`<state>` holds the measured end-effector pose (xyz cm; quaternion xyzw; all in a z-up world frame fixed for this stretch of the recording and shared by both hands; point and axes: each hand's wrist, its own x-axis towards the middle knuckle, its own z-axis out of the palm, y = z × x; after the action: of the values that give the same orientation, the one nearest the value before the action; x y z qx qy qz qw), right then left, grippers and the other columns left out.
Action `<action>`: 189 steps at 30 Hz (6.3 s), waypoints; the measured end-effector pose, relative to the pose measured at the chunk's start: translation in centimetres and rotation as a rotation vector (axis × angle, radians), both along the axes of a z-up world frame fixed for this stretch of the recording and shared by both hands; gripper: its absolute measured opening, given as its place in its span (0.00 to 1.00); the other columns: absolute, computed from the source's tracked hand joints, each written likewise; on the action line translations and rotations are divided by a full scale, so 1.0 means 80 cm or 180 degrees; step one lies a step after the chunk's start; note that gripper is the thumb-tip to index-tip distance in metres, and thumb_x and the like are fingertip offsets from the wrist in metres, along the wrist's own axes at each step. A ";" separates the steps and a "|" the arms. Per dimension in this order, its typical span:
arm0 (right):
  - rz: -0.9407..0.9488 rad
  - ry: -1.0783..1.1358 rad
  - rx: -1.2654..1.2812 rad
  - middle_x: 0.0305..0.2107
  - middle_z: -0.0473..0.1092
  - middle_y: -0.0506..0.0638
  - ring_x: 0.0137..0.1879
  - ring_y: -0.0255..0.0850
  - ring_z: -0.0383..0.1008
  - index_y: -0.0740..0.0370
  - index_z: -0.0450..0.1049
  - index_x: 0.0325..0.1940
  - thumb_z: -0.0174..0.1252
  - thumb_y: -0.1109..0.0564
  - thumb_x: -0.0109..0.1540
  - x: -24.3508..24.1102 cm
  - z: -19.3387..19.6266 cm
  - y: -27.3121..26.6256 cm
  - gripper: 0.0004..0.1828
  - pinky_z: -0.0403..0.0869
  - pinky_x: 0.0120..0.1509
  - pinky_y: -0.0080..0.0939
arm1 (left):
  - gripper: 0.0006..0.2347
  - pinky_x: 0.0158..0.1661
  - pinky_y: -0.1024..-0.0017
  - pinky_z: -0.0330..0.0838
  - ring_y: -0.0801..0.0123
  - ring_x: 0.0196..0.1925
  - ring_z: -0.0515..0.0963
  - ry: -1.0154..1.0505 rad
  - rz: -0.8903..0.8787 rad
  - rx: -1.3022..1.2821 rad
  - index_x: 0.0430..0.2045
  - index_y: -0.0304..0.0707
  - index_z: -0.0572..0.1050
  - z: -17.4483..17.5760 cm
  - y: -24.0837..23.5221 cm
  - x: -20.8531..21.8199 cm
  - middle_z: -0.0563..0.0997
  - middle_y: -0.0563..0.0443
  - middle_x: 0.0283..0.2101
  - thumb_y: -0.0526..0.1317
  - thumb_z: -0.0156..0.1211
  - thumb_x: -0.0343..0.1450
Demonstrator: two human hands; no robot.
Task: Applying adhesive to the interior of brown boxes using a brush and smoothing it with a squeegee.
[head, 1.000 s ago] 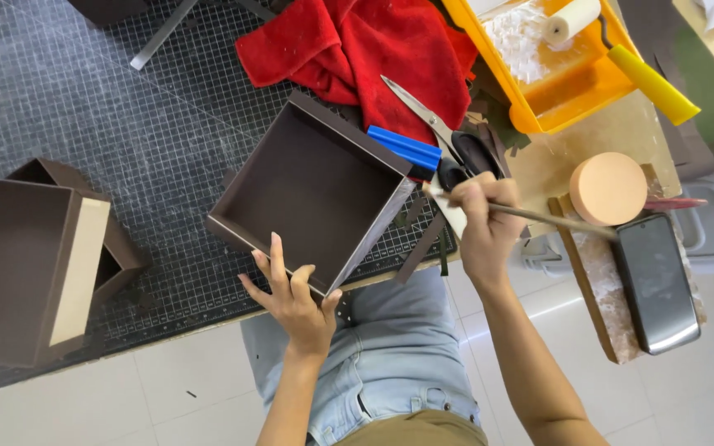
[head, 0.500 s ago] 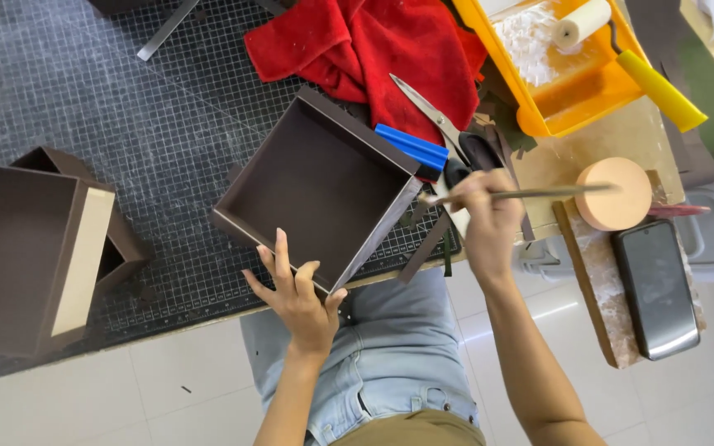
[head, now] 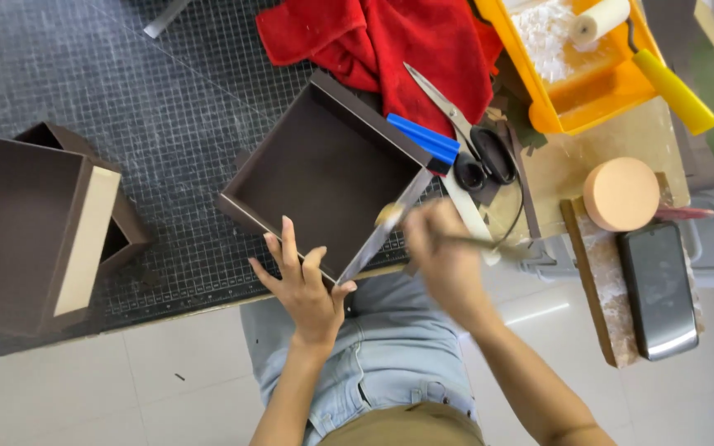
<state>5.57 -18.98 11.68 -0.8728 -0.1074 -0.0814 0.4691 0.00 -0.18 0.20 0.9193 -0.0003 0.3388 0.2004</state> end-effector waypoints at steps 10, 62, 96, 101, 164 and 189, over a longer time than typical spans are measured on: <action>0.0619 0.0228 0.0295 0.24 0.71 0.57 0.29 0.51 0.73 0.63 0.70 0.32 0.55 0.62 0.65 -0.025 0.000 0.016 0.07 0.71 0.35 0.45 | 0.36 0.60 0.23 0.39 0.40 0.76 0.49 0.0078 0.0019 -0.0165 0.42 0.45 0.69 0.006 -0.004 -0.001 0.61 0.31 0.71 0.71 0.11 0.69; 0.0122 -0.0095 -0.0611 0.31 0.72 0.47 0.41 0.46 0.75 0.52 0.77 0.48 0.59 0.55 0.63 0.079 0.008 -0.128 0.09 0.73 0.46 0.42 | 0.03 0.38 0.62 0.79 0.59 0.40 0.82 0.1361 -0.1611 0.2185 0.25 0.43 0.76 0.006 0.049 0.497 0.78 0.52 0.33 0.39 0.62 0.65; 0.0145 0.0053 0.0091 0.28 0.74 0.52 0.29 0.44 0.77 0.51 0.78 0.58 0.61 0.63 0.61 -0.005 0.008 -0.085 0.21 0.76 0.32 0.43 | 0.44 0.48 0.56 0.77 0.47 0.49 0.83 0.3716 -0.1881 -0.0751 0.70 0.77 0.53 0.160 0.030 0.214 0.83 0.43 0.46 0.43 0.75 0.59; 0.0272 -0.0557 -0.0251 0.26 0.72 0.52 0.27 0.48 0.74 0.51 0.77 0.58 0.59 0.60 0.64 0.046 0.004 -0.037 0.18 0.74 0.30 0.44 | 0.44 0.58 0.52 0.67 0.42 0.64 0.70 0.3686 -0.2438 -0.1543 0.70 0.64 0.55 0.186 0.039 0.221 0.67 0.37 0.64 0.43 0.77 0.58; -0.0052 -0.0666 -0.1122 0.42 0.59 0.48 0.49 0.48 0.61 0.51 0.75 0.53 0.64 0.42 0.63 0.280 -0.072 0.033 0.19 0.63 0.48 0.48 | 0.04 0.40 0.76 0.77 0.72 0.27 0.83 0.1238 -0.1550 -0.0859 0.26 0.38 0.81 0.187 0.141 0.380 0.83 0.51 0.22 0.30 0.63 0.69; 0.0948 -0.0654 0.0273 0.48 0.73 0.51 0.54 0.48 0.76 0.53 0.78 0.55 0.56 0.67 0.66 0.138 0.006 0.019 0.17 0.74 0.56 0.44 | 0.17 0.30 0.78 0.67 0.69 0.21 0.68 -0.0154 -0.0915 -0.1333 0.12 0.47 0.61 0.158 -0.031 0.072 0.66 0.61 0.17 0.34 0.48 0.75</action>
<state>16.57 -17.46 12.14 -0.8136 -0.2791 -0.1043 0.4992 5.78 -2.67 12.80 0.8399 -0.0656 0.3213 0.4325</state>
